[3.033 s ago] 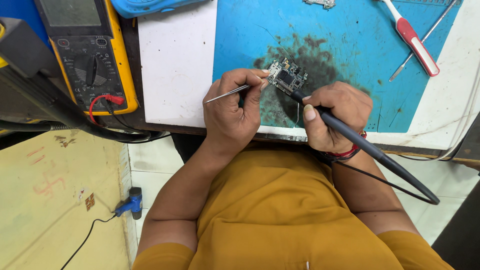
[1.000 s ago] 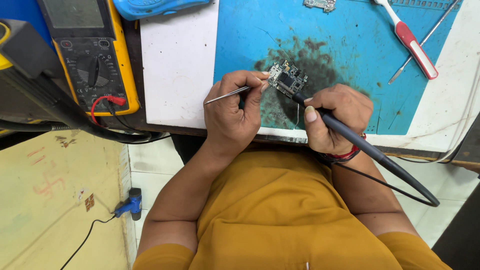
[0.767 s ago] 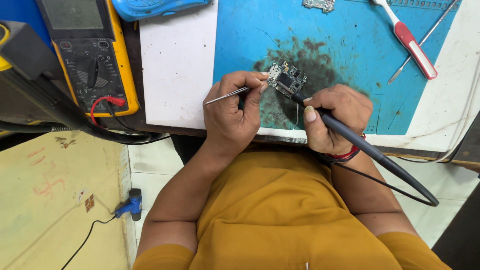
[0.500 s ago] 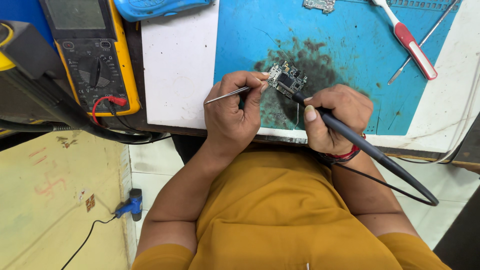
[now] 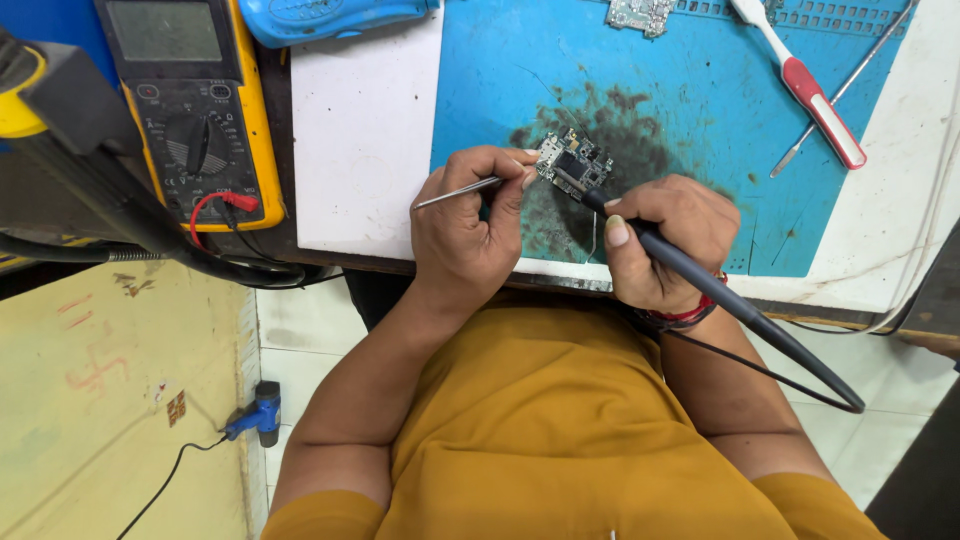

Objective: The person solders components on a small circuit board placed on a repair mat, holding the board with tweezers while applying a soldering iron. They then use a hot air gun on the board and continue reworking it with tweezers and the iron.

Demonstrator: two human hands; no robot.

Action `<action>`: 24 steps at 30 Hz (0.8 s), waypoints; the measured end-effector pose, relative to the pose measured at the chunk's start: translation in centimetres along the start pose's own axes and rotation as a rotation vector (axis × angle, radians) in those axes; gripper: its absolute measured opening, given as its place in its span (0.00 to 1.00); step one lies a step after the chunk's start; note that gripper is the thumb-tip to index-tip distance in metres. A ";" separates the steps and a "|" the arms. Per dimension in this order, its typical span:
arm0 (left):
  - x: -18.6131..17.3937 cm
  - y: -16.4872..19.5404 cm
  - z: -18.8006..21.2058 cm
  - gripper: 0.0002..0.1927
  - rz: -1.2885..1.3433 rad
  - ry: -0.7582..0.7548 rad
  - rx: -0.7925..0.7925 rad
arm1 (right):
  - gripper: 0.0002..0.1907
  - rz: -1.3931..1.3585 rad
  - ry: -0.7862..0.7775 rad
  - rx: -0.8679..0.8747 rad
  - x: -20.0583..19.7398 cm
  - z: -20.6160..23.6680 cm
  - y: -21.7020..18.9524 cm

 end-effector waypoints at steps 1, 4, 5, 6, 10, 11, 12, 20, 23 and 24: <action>0.0 0.0 0.0 0.07 -0.015 0.002 -0.003 | 0.05 0.002 0.005 0.006 -0.1 0.0 0.0; 0.0 0.1 0.0 0.06 0.001 -0.007 0.020 | 0.05 0.001 0.013 0.009 0.0 0.0 -0.1; 0.0 0.1 0.0 0.06 0.004 -0.008 0.021 | 0.05 0.000 0.011 0.006 0.0 0.0 -0.1; 0.0 0.1 0.0 0.06 0.008 -0.011 0.022 | 0.05 0.000 0.010 0.006 0.0 0.0 -0.1; 0.1 -0.3 0.1 0.06 0.014 -0.010 -0.026 | 0.05 -0.007 0.004 0.015 0.0 0.2 0.0; 0.1 -0.2 0.1 0.06 0.016 -0.014 -0.021 | 0.05 -0.008 0.010 0.010 0.0 0.2 0.0; 0.1 -0.2 0.1 0.06 0.017 -0.017 -0.013 | 0.05 -0.009 0.018 0.002 0.0 0.1 0.0; 0.1 -0.1 0.1 0.06 0.011 -0.015 0.004 | 0.05 -0.004 0.000 -0.005 0.0 0.1 0.0; 0.1 -0.1 0.1 0.06 0.002 -0.019 -0.006 | 0.05 0.000 0.005 0.004 0.1 0.2 0.1; 0.1 -0.1 0.1 0.06 0.000 -0.019 -0.003 | 0.05 0.000 0.012 0.008 0.0 0.2 0.1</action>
Point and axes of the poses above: each hand's wrist, its own z-axis away from the middle knuckle, its own x-axis out of the palm, y = z × x, the point moved 7 cm from there along -z, towards the middle knuckle, and after that the axes turned 3 degrees about z, right-handed, at the moved point
